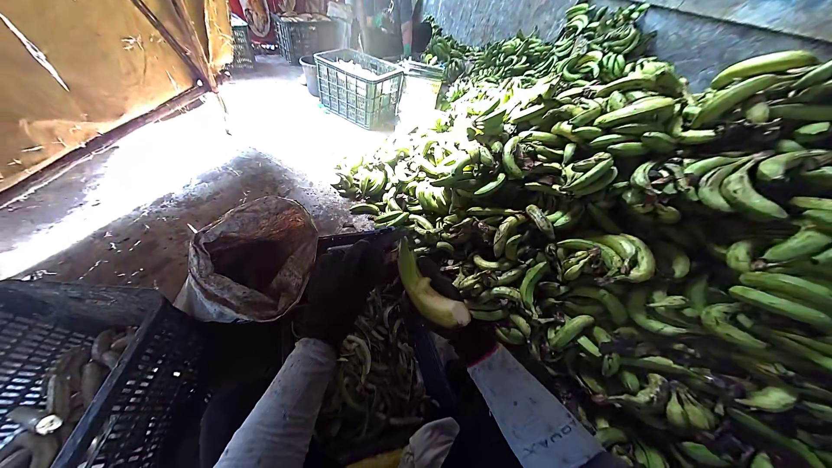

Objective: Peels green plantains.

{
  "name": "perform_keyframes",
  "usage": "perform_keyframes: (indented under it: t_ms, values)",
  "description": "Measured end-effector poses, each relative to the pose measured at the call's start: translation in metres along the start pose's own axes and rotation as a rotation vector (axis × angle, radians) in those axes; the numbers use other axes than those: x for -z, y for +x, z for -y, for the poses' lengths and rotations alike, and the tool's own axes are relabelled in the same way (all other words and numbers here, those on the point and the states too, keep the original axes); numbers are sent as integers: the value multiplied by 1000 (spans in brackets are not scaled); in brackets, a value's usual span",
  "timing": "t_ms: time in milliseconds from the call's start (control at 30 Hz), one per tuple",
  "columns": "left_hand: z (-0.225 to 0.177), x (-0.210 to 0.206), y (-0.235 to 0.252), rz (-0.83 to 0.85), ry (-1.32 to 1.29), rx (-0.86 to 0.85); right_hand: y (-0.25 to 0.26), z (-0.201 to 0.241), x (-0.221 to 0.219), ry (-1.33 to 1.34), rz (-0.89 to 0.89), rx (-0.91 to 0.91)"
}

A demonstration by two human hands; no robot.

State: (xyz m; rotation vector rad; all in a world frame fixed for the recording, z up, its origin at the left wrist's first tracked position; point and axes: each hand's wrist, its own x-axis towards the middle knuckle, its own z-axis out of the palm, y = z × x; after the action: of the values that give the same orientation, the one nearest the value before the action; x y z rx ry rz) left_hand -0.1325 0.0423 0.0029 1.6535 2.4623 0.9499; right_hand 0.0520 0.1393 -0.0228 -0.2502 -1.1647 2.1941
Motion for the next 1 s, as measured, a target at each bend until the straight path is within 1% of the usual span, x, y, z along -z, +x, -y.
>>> perform_keyframes:
  t_ms: [100,200,300,367,433,467,500,533,567,633,700,733,867,1000]
  values:
    - [-16,-3,3,-15,-9,10,4,13,12,32,5,-57]
    - [-25,-7,2,-65,13,-52,5,18,2,1,-60,-48]
    - [-23,-11,3,-20,41,-26,5,13,-5,-9,-77,-56]
    - [-15,-6,11,13,-23,91,-1,6,-12,-159,-73,-116]
    - [-1,6,21,-41,-236,272,-8,1,-21,-289,-66,-145]
    - [2,12,23,-48,-330,363,-10,0,-21,-319,-103,-120]
    - [1,16,22,-28,-398,417,-11,0,-19,-347,-169,-90]
    - [-3,20,18,13,-440,431,-10,3,-15,-371,-233,-61]
    - [-11,23,12,59,-472,404,-6,6,-10,-383,-298,-18]
    - [-24,20,-4,147,-492,275,2,16,-4,-439,-452,87]
    - [-36,13,-25,209,-489,151,8,26,-12,-461,-634,213]
    - [-41,10,-35,219,-474,118,12,29,-16,-469,-700,267]
    - [-55,1,-59,177,-372,11,28,38,-20,-412,-884,421]
    - [-50,1,-62,102,-263,-70,37,41,-27,-394,-952,490]
